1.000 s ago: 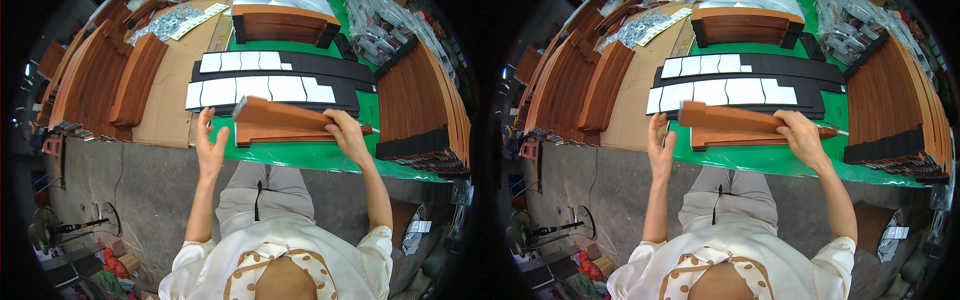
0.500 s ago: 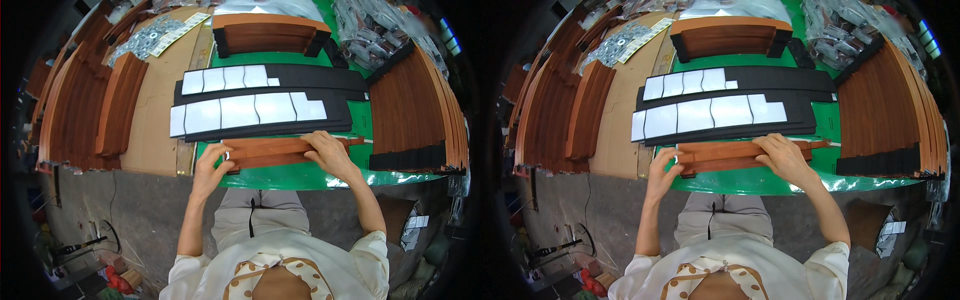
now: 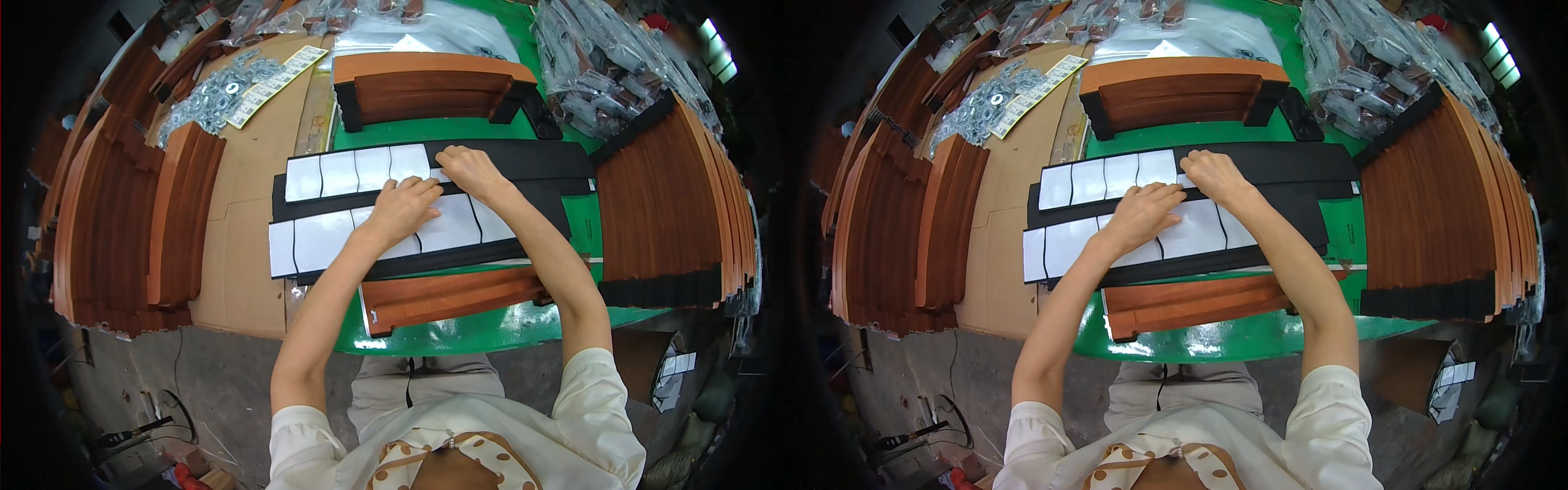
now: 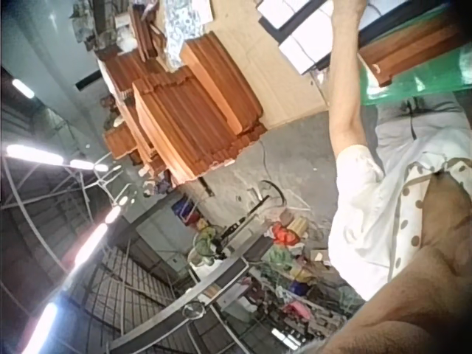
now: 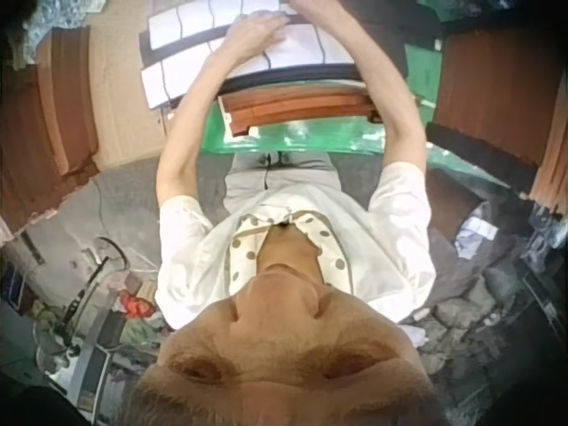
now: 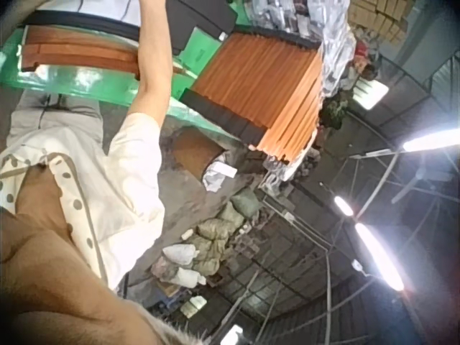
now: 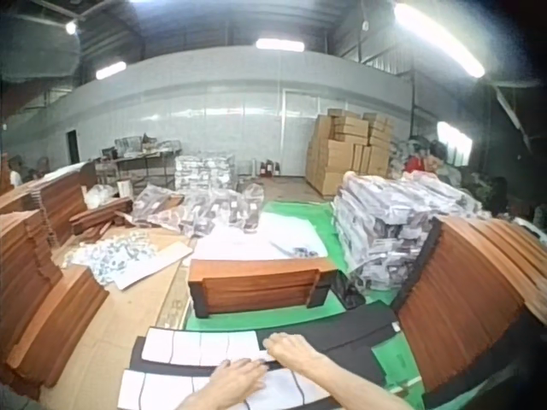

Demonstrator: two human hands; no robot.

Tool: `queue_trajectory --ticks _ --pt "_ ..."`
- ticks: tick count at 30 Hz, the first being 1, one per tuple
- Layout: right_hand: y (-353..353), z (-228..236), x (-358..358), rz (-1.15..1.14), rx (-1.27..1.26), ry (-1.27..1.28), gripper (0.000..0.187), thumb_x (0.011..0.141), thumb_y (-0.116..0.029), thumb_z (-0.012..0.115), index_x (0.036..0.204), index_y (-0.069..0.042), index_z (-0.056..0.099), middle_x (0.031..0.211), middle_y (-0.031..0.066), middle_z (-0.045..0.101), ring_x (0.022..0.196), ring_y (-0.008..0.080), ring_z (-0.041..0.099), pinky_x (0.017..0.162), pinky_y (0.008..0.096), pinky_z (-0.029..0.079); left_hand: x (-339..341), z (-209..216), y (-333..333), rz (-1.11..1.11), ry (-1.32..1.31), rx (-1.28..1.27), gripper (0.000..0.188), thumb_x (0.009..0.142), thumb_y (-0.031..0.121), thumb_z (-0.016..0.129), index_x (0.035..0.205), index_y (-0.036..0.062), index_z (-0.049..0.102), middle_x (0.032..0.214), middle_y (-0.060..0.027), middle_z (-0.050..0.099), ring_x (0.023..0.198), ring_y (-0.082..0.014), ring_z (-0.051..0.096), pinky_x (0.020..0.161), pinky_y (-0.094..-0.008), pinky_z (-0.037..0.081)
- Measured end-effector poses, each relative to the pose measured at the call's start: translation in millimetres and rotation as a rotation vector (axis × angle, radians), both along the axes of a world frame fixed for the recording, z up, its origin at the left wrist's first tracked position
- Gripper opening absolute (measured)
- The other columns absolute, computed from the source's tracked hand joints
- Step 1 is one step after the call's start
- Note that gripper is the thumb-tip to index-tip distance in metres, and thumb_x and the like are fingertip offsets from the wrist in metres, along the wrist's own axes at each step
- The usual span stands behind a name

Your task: The person peels adhesive strips from backing sheets and attaches them to the ends of wooden components by hand, stacking the finished pieces.

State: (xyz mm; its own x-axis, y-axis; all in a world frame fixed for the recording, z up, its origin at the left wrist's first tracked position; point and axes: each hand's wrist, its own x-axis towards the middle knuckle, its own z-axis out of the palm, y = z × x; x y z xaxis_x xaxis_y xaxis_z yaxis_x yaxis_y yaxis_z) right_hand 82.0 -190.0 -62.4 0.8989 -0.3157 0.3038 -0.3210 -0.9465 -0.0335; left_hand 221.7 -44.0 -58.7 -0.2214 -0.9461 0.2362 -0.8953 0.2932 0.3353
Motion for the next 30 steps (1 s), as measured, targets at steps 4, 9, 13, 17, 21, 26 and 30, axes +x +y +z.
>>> queue_trajectory --ticks 4,9,13,17,21,26,30 --pt "-7.9 -15.2 9.5 0.075 -0.159 0.121 0.006 0.072 -0.006 0.06 0.077 -0.003 0.059 0.081 0.0101 0.062 0.078 0.0236 0.064 0.065 0.0328 0.054 -5.2 -15.1 -13.8 0.065 -0.054 0.135 0.043 0.08 0.029 0.066 0.115 0.005 0.06 0.121 -0.0059 0.058 0.108 -0.0238 0.053 0.087 -0.0401 0.043" --pt "-14.2 -22.5 9.4 0.141 -0.22 0.155 0.006 0.072 -0.008 0.061 0.076 -0.003 0.061 0.078 0.01 0.061 0.077 0.0247 0.063 0.063 0.0329 0.054 -3.4 -21.3 -10.7 0.061 -0.027 0.073 0.042 0.079 0.03 0.066 0.112 0.0038 0.062 0.122 -0.0065 0.057 0.109 -0.0232 0.053 0.087 -0.0399 0.043" --pt "-24.5 -16.4 12.3 -0.037 0.031 -0.076 0.008 0.075 -0.006 0.06 0.076 0.001 0.063 0.076 0.0157 0.063 0.074 0.0293 0.064 0.066 0.0352 0.054 -4.6 -20.9 -10.5 0.036 0.001 -0.008 0.039 0.081 0.027 0.065 0.111 0.0021 0.061 0.122 -0.0106 0.058 0.105 -0.0266 0.055 0.087 -0.04 0.044" --pt "4.4 26.2 10.4 -0.146 0.473 -0.364 0.011 0.079 -0.006 0.057 0.082 0.001 0.065 0.077 0.0188 0.064 0.071 0.0327 0.064 0.066 0.0387 0.051 6.0 -8.8 -11.2 0.075 0.504 -0.011 0.031 0.085 0.022 0.062 0.106 -0.0005 0.062 0.103 -0.0124 0.065 0.088 -0.0238 0.061 0.077 -0.0345 0.048" --pt "63.3 68.0 -0.7 0.027 0.324 -0.464 0.008 0.076 -0.004 0.06 0.082 -0.001 0.063 0.07 0.0138 0.062 0.064 0.0294 0.062 0.058 0.0373 0.05 -0.2 60.4 25.9 0.486 0.908 0.025 0.027 0.09 0.025 0.062 0.091 -0.0019 0.065 0.073 -0.0022 0.063 0.067 -0.0065 0.055 0.06 -0.0207 0.044" --pt "122.7 86.3 -20.1 0.163 -0.036 -0.521 0.01 0.07 0.002 0.062 0.076 -0.005 0.058 0.071 0.0081 0.061 0.058 0.0198 0.06 0.05 0.0311 0.049 -17.4 84.9 74.5 0.398 0.995 0.052 0.019 0.086 0.017 0.067 0.089 -0.0024 0.066 0.076 -0.0007 0.063 0.07 -0.0048 0.056 0.063 -0.0193 0.045" --pt "160.6 107.3 -40.4 0.21 0.437 -0.491 0.016 0.075 0.0 0.067 0.09 -0.002 0.062 0.083 0.0097 0.064 0.072 0.0242 0.064 0.06 0.0311 0.052 -25.7 99.0 122.2 0.324 0.932 -0.032 0.015 0.084 0.01 0.068 0.093 -0.0015 0.066 0.076 0.0001 0.063 0.069 -0.0049 0.056 0.063 -0.02 0.046"
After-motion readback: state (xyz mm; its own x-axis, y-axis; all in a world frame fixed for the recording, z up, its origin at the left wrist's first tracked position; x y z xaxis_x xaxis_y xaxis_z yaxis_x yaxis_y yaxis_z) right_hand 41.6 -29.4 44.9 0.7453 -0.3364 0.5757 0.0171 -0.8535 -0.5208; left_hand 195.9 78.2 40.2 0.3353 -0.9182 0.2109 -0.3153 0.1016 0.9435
